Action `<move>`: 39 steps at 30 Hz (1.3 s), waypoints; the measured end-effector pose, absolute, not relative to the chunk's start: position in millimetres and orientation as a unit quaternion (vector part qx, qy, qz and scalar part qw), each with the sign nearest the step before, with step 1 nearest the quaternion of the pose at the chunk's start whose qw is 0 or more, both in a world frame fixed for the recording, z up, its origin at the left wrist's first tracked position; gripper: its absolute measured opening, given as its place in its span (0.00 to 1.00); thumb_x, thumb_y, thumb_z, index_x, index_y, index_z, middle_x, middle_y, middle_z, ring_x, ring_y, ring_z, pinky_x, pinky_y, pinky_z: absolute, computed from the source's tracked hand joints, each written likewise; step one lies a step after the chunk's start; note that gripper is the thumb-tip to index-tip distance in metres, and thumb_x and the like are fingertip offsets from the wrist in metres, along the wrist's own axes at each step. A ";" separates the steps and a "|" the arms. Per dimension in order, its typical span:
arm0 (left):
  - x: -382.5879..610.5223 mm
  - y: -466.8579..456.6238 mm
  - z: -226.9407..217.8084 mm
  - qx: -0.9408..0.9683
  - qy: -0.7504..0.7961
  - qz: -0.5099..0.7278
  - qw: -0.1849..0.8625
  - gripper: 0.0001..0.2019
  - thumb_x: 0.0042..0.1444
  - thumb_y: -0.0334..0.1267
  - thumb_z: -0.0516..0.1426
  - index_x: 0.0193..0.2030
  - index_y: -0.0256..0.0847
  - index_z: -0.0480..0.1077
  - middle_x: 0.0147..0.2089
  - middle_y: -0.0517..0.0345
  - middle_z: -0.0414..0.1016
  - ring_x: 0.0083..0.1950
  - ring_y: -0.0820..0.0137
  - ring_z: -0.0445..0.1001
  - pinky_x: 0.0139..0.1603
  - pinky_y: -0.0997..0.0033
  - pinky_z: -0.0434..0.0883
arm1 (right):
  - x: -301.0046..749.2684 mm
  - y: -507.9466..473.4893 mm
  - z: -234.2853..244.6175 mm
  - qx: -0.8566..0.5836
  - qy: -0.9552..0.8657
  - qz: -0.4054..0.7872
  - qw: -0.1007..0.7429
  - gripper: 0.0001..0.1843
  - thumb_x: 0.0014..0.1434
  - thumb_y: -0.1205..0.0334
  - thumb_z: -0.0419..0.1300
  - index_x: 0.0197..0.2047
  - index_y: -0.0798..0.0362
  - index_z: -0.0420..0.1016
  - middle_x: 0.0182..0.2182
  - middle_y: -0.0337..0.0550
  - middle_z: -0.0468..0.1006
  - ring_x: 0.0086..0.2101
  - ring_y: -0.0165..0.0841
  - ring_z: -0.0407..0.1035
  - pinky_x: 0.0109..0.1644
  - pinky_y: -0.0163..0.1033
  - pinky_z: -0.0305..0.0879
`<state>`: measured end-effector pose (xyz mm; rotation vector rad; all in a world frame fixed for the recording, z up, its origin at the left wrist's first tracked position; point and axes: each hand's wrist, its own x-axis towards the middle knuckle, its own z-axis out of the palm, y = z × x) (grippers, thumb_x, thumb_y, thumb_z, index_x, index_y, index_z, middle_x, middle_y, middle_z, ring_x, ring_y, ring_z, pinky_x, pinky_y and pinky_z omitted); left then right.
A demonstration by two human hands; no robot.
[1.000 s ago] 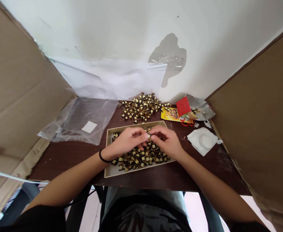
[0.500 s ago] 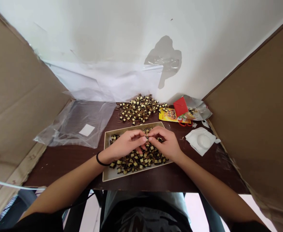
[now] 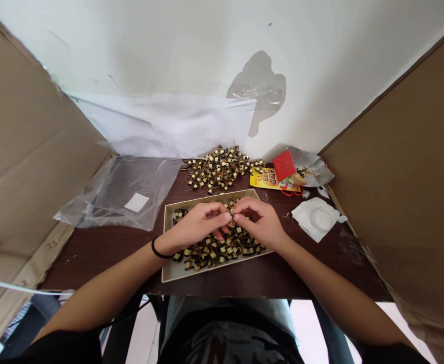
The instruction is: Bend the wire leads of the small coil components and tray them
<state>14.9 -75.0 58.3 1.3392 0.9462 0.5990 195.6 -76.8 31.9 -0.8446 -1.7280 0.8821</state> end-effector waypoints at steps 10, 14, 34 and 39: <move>14.7 -74.8 59.0 0.612 0.398 0.252 0.636 0.16 0.54 0.48 0.58 0.33 0.35 0.67 0.27 0.61 0.71 0.24 0.78 0.71 0.26 0.78 0.72 | 199.1 -77.8 36.9 -0.349 -0.716 0.440 0.414 0.12 0.61 0.57 0.54 0.28 0.53 0.64 0.21 0.35 0.65 0.23 0.27 0.61 0.27 0.33 0.60; 14.2 -74.5 57.4 0.629 0.388 0.254 0.624 0.14 0.55 0.47 0.58 0.33 0.35 0.67 0.27 0.62 0.71 0.24 0.78 0.71 0.26 0.79 0.71 | 199.0 -79.0 38.5 -0.347 -0.727 0.420 0.418 0.13 0.61 0.56 0.53 0.27 0.53 0.63 0.22 0.36 0.65 0.24 0.27 0.60 0.28 0.34 0.60; 14.4 -75.2 60.8 0.605 0.398 0.239 0.647 0.15 0.54 0.46 0.58 0.29 0.34 0.69 0.25 0.61 0.71 0.22 0.79 0.68 0.23 0.80 0.70 | 198.3 -74.1 34.4 -0.373 -0.590 0.581 0.418 0.13 0.51 0.53 0.64 0.30 0.54 0.72 0.23 0.36 0.71 0.21 0.25 0.63 0.26 0.33 0.62; 13.5 -74.5 59.2 0.610 0.397 0.231 0.645 0.15 0.55 0.47 0.58 0.30 0.34 0.69 0.26 0.61 0.71 0.23 0.78 0.69 0.24 0.79 0.70 | 199.4 -72.3 31.4 -0.365 -0.564 0.601 0.432 0.09 0.50 0.57 0.64 0.28 0.54 0.71 0.21 0.34 0.69 0.21 0.24 0.61 0.26 0.32 0.60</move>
